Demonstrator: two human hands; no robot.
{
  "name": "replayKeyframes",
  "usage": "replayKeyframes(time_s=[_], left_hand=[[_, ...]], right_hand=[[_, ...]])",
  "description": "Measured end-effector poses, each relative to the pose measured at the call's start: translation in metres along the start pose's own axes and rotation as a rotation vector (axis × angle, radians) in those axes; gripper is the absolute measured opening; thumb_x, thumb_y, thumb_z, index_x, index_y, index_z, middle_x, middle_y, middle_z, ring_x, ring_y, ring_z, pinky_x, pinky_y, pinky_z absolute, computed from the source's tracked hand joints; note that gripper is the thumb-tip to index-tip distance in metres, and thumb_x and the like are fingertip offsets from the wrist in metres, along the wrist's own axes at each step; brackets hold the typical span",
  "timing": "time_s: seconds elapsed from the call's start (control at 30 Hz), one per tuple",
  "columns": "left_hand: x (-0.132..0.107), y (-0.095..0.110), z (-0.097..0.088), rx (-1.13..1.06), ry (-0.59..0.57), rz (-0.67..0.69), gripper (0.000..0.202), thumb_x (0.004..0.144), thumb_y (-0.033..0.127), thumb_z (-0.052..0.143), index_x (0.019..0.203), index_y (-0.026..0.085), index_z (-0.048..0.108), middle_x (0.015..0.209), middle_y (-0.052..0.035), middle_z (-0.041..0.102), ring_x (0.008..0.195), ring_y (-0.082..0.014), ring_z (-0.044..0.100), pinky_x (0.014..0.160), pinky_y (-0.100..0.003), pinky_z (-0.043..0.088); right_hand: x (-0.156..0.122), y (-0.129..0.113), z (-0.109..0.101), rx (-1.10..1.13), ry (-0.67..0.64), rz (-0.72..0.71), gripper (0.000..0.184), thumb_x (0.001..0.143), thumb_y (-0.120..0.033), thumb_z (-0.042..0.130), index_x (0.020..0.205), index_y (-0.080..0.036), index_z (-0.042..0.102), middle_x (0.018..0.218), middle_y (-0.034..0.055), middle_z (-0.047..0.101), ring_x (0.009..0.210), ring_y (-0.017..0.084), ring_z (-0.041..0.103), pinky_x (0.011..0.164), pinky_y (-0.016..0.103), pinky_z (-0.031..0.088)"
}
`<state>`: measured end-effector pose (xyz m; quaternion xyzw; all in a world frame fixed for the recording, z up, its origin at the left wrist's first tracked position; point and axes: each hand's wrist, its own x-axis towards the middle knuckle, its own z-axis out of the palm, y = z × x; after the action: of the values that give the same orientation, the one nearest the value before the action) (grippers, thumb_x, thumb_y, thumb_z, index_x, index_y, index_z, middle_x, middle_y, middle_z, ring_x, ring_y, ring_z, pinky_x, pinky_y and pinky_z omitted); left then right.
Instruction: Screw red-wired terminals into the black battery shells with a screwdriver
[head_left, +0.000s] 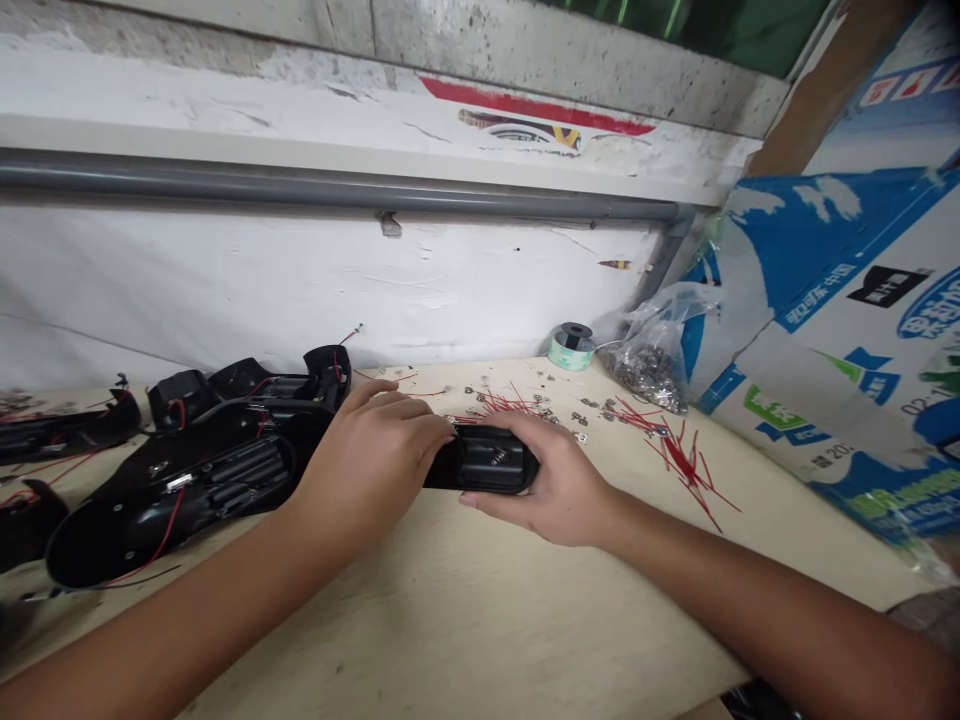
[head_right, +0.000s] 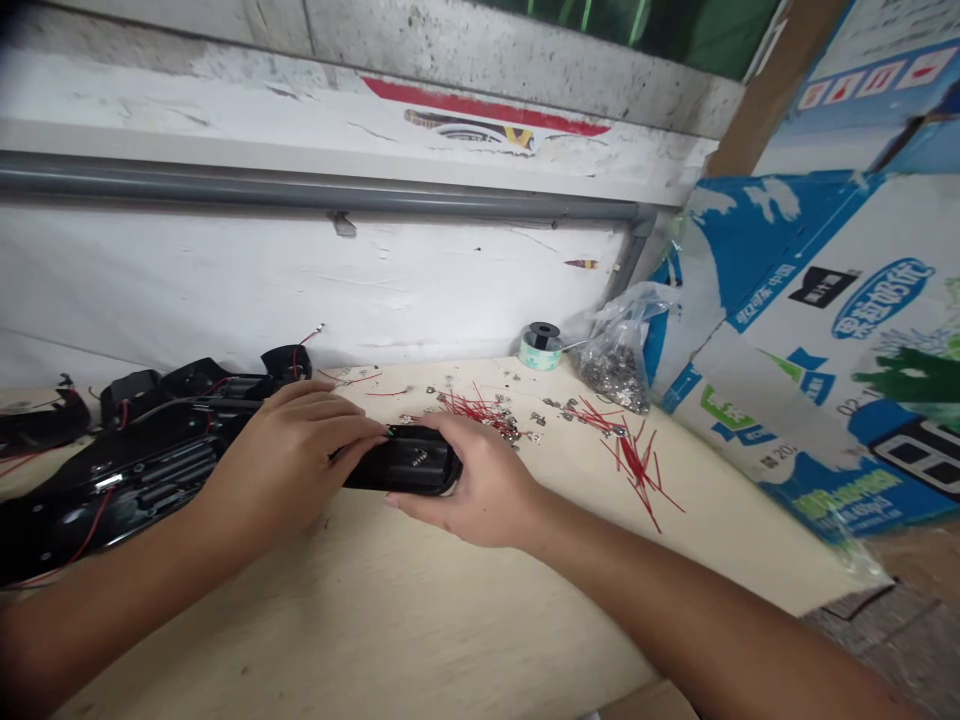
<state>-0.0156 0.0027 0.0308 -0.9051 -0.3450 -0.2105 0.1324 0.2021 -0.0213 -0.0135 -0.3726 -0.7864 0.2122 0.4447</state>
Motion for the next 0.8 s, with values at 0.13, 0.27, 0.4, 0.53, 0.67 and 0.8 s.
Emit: replayKeyframes(time_s=[0.13, 0.27, 0.4, 0.53, 0.67, 0.8], left_hand=[[0.0, 0.002, 0.001, 0.008, -0.022, 0.013, 0.025, 0.093, 0.013, 0.05, 0.084, 0.019, 0.072, 0.075, -0.0036, 0.069, 0.075, -0.0214, 0.063, 0.091, -0.047, 0.044], [0.0, 0.002, 0.003, 0.015, -0.029, 0.04, 0.024, 0.093, 0.013, 0.051, 0.082, 0.019, 0.071, 0.074, -0.0041, 0.068, 0.076, -0.0221, 0.061, 0.087, -0.044, 0.045], [-0.002, 0.006, 0.007, 0.032, -0.039, 0.02, 0.022, 0.092, 0.015, 0.053, 0.078, 0.018, 0.07, 0.073, -0.0048, 0.066, 0.078, -0.0242, 0.061, 0.083, -0.045, 0.045], [-0.003, 0.008, 0.014, -0.022, -0.026, 0.01, 0.025, 0.094, 0.015, 0.05, 0.081, 0.018, 0.071, 0.077, -0.0051, 0.068, 0.082, -0.0233, 0.061, 0.089, -0.045, 0.044], [-0.002, 0.01, 0.014, -0.126, -0.018, -0.02, 0.024, 0.094, 0.018, 0.049, 0.092, 0.021, 0.073, 0.088, -0.0036, 0.072, 0.097, -0.023, 0.064, 0.11, -0.057, 0.026], [0.004, 0.003, -0.01, -0.245, -0.064, -0.073, 0.023, 0.094, 0.033, 0.052, 0.106, 0.026, 0.071, 0.097, -0.0028, 0.075, 0.103, -0.0259, 0.065, 0.111, -0.064, 0.02]], right_hand=[[0.0, -0.001, -0.001, -0.027, -0.001, -0.004, 0.061, 0.073, -0.034, 0.084, 0.126, -0.023, 0.058, 0.124, 0.0094, 0.066, 0.112, 0.027, 0.064, 0.098, 0.044, 0.052], [0.001, -0.002, 0.0, -0.046, 0.006, 0.007, 0.059, 0.07, -0.032, 0.085, 0.122, -0.023, 0.06, 0.122, 0.0096, 0.067, 0.11, 0.028, 0.065, 0.097, 0.045, 0.052], [0.001, -0.003, 0.001, -0.049, 0.009, 0.004, 0.057, 0.071, -0.034, 0.085, 0.121, -0.023, 0.06, 0.12, 0.0097, 0.068, 0.108, 0.028, 0.066, 0.096, 0.045, 0.053], [-0.001, -0.001, 0.002, -0.012, 0.003, 0.011, 0.056, 0.072, -0.032, 0.084, 0.121, -0.022, 0.059, 0.118, 0.0091, 0.068, 0.107, 0.027, 0.066, 0.095, 0.043, 0.054], [0.0, 0.004, 0.002, 0.061, -0.01, -0.001, 0.055, 0.076, -0.03, 0.082, 0.125, -0.024, 0.057, 0.122, 0.0081, 0.066, 0.109, 0.025, 0.065, 0.097, 0.04, 0.053], [0.003, 0.005, -0.002, 0.058, -0.002, 0.0, 0.054, 0.074, -0.031, 0.084, 0.121, -0.023, 0.06, 0.12, 0.0087, 0.067, 0.11, 0.026, 0.065, 0.095, 0.041, 0.055]])
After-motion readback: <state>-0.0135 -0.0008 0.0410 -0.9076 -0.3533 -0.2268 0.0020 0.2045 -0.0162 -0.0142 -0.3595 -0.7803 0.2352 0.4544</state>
